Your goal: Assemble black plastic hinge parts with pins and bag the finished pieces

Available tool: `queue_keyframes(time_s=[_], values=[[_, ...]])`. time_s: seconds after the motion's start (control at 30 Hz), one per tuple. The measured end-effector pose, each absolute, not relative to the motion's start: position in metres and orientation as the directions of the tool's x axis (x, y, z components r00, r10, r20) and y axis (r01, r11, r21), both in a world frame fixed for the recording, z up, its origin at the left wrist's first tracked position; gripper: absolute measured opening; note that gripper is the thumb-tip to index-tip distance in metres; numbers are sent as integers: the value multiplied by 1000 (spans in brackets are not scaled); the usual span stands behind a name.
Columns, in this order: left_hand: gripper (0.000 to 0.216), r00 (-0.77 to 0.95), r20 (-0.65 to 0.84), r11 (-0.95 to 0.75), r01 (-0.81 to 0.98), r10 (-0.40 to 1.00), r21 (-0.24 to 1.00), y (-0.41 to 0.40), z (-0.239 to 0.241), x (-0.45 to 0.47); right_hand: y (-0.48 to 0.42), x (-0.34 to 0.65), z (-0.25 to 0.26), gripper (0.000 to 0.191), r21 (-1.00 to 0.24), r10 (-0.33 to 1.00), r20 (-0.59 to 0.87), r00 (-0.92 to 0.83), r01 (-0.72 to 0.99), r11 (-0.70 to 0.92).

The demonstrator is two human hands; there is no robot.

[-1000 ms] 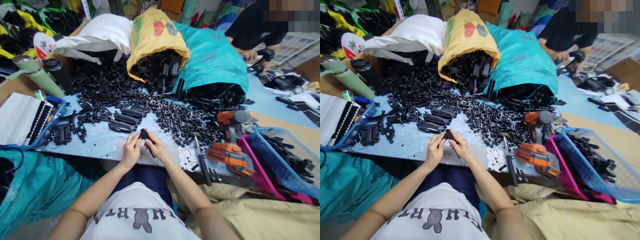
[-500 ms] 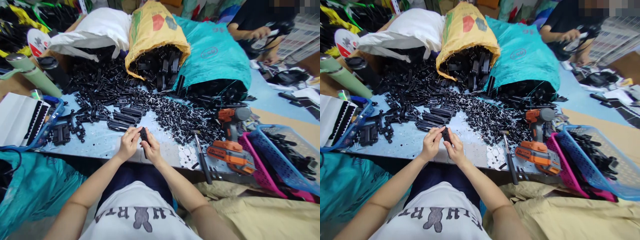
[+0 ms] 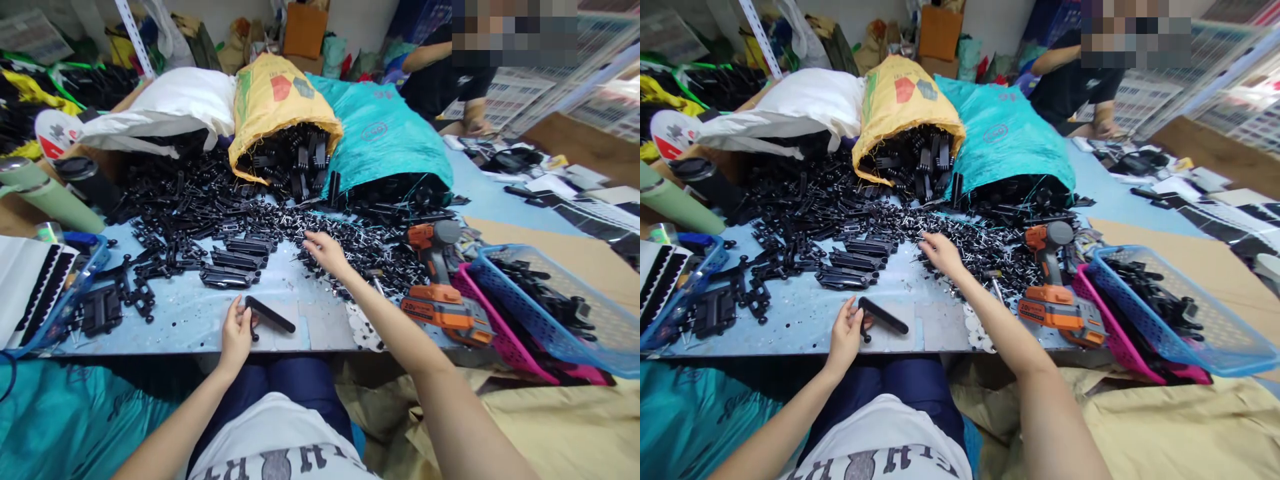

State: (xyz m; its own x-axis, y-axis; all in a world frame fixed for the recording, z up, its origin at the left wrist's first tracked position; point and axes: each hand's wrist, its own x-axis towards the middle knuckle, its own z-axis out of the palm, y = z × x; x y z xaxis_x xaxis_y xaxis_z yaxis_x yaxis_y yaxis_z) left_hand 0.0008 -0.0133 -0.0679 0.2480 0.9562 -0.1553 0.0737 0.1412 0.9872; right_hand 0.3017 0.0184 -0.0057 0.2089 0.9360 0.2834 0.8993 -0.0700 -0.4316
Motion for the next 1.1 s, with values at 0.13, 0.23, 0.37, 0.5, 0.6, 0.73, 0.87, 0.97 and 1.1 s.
queue_keyframes(time_s=[0.13, 0.23, 0.37, 0.5, 0.6, 0.73, 0.87, 0.97, 1.1], values=[[49, 282, -36, -56, 309, 959, 950, -13, -73, -17, 70, 393, 14, 43, -321, 779, 289, 556, 823, -469], [38, 400, 281, -459, 473, 872, 752, -11, -68, -21, 90, 428, 22, 48, -281, 649, 244, 721, 692, -664], [46, 709, 431, -825, 420, 558, 377, -4, -59, -16, 112, 450, 25, 43, -319, 597, 210, 774, 632, -707], [46, 832, 381, -915, 357, 403, 188, 3, -53, -5, 133, 465, 30, 36, -357, 620, 156, 769, 629, -691], [40, 860, 363, -934, 319, 357, 161, 8, -48, 4, 137, 469, 36, 30, -377, 648, 139, 749, 645, -665], [34, 853, 377, -931, 313, 362, 186, 11, -47, 7, 110, 454, 41, 26, -375, 641, 168, 749, 650, -661], [31, 827, 377, -908, 360, 416, 213, 11, -56, -2, 51, 421, 46, 26, -345, 634, 218, 742, 666, -661], [34, 778, 406, -877, 412, 480, 248, 10, -50, -4, -1, 384, 55, 21, -347, 745, 257, 615, 778, -523], [48, 656, 589, -873, 444, 472, 204, 10, -19, 8, -68, 317, 82, 15, -534, 977, 209, 39, 842, 81]])
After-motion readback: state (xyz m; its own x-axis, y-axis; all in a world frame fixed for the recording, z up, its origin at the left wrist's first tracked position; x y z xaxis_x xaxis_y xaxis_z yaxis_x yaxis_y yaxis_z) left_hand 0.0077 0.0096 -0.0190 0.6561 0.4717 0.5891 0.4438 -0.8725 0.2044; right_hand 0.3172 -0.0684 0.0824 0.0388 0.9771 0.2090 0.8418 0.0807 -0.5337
